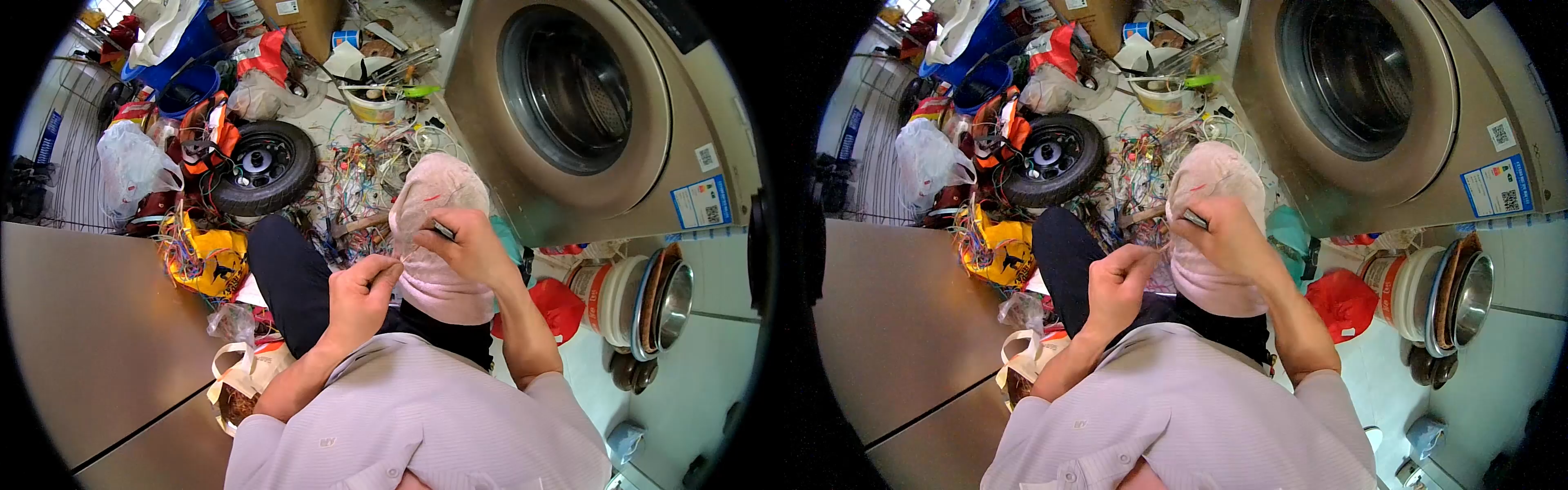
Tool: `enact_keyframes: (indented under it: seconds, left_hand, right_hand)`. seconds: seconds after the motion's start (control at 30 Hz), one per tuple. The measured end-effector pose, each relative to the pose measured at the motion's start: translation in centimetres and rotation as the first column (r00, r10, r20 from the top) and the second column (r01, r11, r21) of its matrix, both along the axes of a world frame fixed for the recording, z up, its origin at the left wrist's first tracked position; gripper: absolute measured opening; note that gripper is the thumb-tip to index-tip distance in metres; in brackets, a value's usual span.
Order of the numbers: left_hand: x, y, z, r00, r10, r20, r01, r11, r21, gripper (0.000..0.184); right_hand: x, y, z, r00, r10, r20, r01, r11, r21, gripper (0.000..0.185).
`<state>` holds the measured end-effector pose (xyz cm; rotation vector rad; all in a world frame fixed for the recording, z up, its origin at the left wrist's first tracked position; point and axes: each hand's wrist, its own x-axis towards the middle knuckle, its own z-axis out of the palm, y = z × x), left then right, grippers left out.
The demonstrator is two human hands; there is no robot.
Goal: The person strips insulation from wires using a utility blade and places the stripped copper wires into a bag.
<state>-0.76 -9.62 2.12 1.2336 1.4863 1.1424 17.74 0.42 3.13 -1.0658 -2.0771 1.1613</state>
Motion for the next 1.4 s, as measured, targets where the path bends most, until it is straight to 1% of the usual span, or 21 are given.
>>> enact_keyframes:
  seconds: [0.17,0.23,0.27,0.33,0.37,0.43,0.57,0.67,0.77,0.83,0.87,0.93,0.97,1.0,1.03,1.07,1.2,1.27,1.3,1.37,1.4]
  left_hand:
    - [-1.2,-0.7,-0.2,0.995,-0.032,-0.094,0.03,0.999,-0.024,0.011]
    - [-1.4,-0.7,-0.4,0.998,0.015,-0.06,-0.016,1.0,-0.014,0.01]
    - [-1.6,-0.6,-0.7,0.998,0.017,-0.057,-0.018,1.0,-0.017,0.01]
    - [-2.0,-0.5,-1.0,0.999,0.043,0.02,-0.044,0.999,0.028,0.01]
    - [-2.3,-0.5,-0.8,0.999,0.046,0.019,-0.047,0.998,0.031,0.01]
    - [-2.9,-0.5,0.4,0.995,-0.01,-0.094,0.011,1.0,0.012,0.009]
    - [-2.8,-0.6,1.2,0.991,-0.041,-0.13,0.047,0.998,0.043,0.009]
    - [-2.7,-0.8,1.2,0.988,-0.059,-0.142,0.072,0.993,0.092,0.009]
    - [-2.8,-1.0,1.1,0.99,-0.091,-0.107,0.094,0.995,0.024,0.01]
    - [-2.9,-1.1,0.8,0.992,-0.11,0.065,0.114,0.992,-0.059,0.01]
    - [-2.9,-1.2,0.2,0.992,-0.106,0.065,0.11,0.992,-0.057,0.01]
    - [-2.5,-1.7,-1.0,0.924,-0.021,0.382,0.089,0.983,-0.162,0.013]
    - [-2.2,-1.8,-1.3,0.923,-0.02,0.384,0.089,0.983,-0.163,0.013]
    - [-1.9,-1.9,-1.4,0.831,0.071,0.552,0.061,0.974,-0.217,0.011]
    - [-1.5,-1.8,-1.5,0.701,0.165,0.694,0.045,0.961,-0.273,0.01]
    - [-1.2,-1.7,-1.5,0.698,0.164,0.697,0.046,0.961,-0.271,0.01]
    - [-1.4,-1.7,-1.2,0.633,0.187,0.751,0.027,0.964,-0.263,0.009]
    - [-1.8,-1.7,-1.0,0.624,0.201,0.755,0.018,0.962,-0.271,0.009]
    - [-2.5,-1.9,-0.9,0.62,0.218,0.753,-0.002,0.961,-0.277,0.008]
    - [-3.4,-2.1,-0.8,0.613,0.256,0.747,-0.047,0.956,-0.289,0.008]
    - [-3.6,-2.0,-0.7,0.625,0.285,0.726,-0.064,0.946,-0.317,0.008]
  right_hand:
    - [0.0,-1.2,-1.0,0.99,0.02,0.143,-0.044,0.985,0.167,0.015]
    - [0.0,-1.7,-0.4,0.996,0.007,0.086,-0.006,1.0,-0.015,0.016]
    - [0.1,-1.8,-0.5,0.996,0.01,0.089,-0.008,1.0,-0.018,0.016]
    - [0.2,-2.1,-0.6,0.991,0.136,0.015,-0.136,0.989,0.066,0.02]
    - [0.2,-2.4,-0.3,0.99,0.138,0.015,-0.139,0.988,0.069,0.02]
    - [0.0,-3.2,0.5,0.951,0.27,0.154,-0.298,0.931,0.212,0.025]
    - [-0.9,-3.8,0.7,0.952,0.226,0.206,-0.276,0.925,0.261,0.029]
    - [-1.5,-4.1,0.7,0.941,0.146,0.306,-0.244,0.918,0.312,0.022]
    - [-1.8,-4.0,-0.3,0.945,0.097,0.313,-0.217,0.9,0.378,0.032]
    - [-1.9,-4.0,-1.3,0.987,0.047,0.153,-0.115,0.874,0.472,0.024]
    - [-1.9,-3.7,-1.6,0.987,0.05,0.154,-0.119,0.872,0.474,0.024]
    - [-2.0,-3.8,-2.2,0.991,-0.051,-0.127,0.107,0.862,0.495,0.009]
    - [-2.5,-4.2,-2.4,0.991,-0.051,-0.125,0.107,0.862,0.495,0.009]
    - [-3.4,-4.9,-2.6,0.909,-0.254,-0.329,0.289,0.955,0.062,0.004]
    - [-4.2,-5.3,-2.4,0.762,-0.503,-0.408,0.347,0.849,-0.399,0.009]
    - [-4.4,-4.9,-1.9,0.719,-0.555,-0.418,0.286,0.785,-0.55,0.015]
    - [-4.9,-4.2,-2.2,0.644,-0.608,-0.465,0.193,0.716,-0.671,0.018]
    - [-4.8,-3.1,-1.6,0.552,-0.732,-0.399,0.427,0.66,-0.618,0.016]
    - [-4.2,-3.0,-1.3,0.554,-0.729,-0.401,0.424,0.663,-0.617,0.016]
    - [-2.4,-3.0,-0.7,0.73,-0.557,-0.397,0.394,0.816,-0.422,0.012]
    - [-2.2,-3.2,-0.1,0.72,-0.567,-0.401,0.407,0.812,-0.418,0.01]
